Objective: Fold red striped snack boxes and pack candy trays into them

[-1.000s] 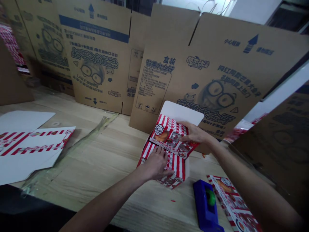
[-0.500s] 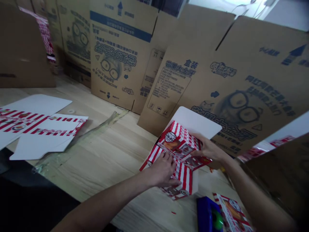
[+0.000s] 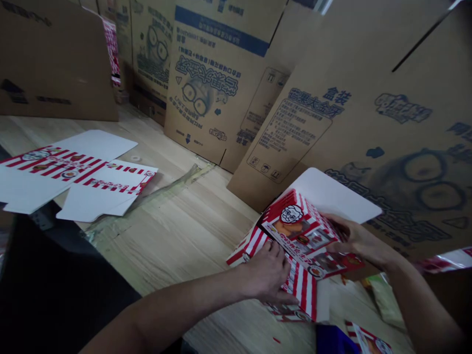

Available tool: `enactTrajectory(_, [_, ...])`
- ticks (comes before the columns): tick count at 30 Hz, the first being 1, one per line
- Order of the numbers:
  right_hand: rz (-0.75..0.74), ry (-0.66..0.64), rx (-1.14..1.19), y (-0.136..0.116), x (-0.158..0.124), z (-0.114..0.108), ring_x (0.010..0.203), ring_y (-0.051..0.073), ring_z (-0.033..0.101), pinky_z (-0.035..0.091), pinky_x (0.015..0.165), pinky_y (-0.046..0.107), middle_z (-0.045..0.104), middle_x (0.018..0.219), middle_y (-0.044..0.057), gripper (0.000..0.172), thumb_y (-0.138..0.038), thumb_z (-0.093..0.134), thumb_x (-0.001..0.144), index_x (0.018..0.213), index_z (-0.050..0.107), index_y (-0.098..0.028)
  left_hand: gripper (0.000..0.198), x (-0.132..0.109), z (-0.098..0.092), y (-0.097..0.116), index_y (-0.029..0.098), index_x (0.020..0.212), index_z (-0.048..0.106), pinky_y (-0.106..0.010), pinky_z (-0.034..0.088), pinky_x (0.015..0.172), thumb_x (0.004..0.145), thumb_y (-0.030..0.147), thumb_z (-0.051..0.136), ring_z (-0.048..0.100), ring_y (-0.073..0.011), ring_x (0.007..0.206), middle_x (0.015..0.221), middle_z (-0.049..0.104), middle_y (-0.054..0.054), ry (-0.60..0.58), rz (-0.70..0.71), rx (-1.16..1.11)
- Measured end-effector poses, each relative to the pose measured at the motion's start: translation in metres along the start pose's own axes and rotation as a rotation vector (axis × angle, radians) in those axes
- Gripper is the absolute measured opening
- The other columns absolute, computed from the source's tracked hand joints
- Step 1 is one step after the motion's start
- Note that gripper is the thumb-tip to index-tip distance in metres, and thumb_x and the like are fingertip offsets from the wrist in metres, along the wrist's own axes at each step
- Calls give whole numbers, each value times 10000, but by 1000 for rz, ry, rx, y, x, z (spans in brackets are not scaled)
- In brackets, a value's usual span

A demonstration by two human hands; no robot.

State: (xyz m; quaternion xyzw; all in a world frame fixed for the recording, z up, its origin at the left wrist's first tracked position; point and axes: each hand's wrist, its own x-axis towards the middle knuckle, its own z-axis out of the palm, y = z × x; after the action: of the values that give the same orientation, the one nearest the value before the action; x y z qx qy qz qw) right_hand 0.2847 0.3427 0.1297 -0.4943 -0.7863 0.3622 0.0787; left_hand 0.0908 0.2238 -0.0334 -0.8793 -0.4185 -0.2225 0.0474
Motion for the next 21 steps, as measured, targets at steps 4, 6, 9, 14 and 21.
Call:
enactTrajectory(4, [-2,-49,-31,3,6,-8,1121,376,600,530,939,505,613,1295,55,887,-369,838,552,1364,487,-301,858,0,2,1,15,1149,610,-532,325,964,812,752,328,501,-414,1141,1177,602,-292,24,-7,-3])
enactTrajectory(6, [-7,-70,-47,5,5,-8,1130,386,593,526,945,522,613,1296,45,890,-390,825,568,1380,469,-317,833,-1,2,1,20,1116,623,-523,324,971,816,743,338,518,-400,1116,1142,620,-278,47,-8,-1])
enactTrajectory(9, [-27,-52,-55,6,0,-6,1184,396,554,510,969,522,574,1342,63,896,-391,817,583,1398,451,-323,794,-2,-1,1,36,1090,632,-500,346,962,823,726,344,532,-383,1090,1100,636,-251,40,-4,-1])
enactTrajectory(14, [-22,-37,-95,2,3,-3,1160,390,570,512,953,498,572,1336,113,841,-394,811,595,1367,501,-276,764,-3,-4,1,40,1084,634,-501,351,971,845,699,332,520,-379,1117,1116,627,-249,19,13,-18])
enactTrajectory(21, [-148,106,-346,14,10,1,1206,360,517,398,1059,502,546,1341,95,824,-471,788,615,1351,518,-218,773,-3,0,1,20,1155,598,-516,336,1004,846,685,352,485,-421,1197,1218,576,-285,0,-1,-31])
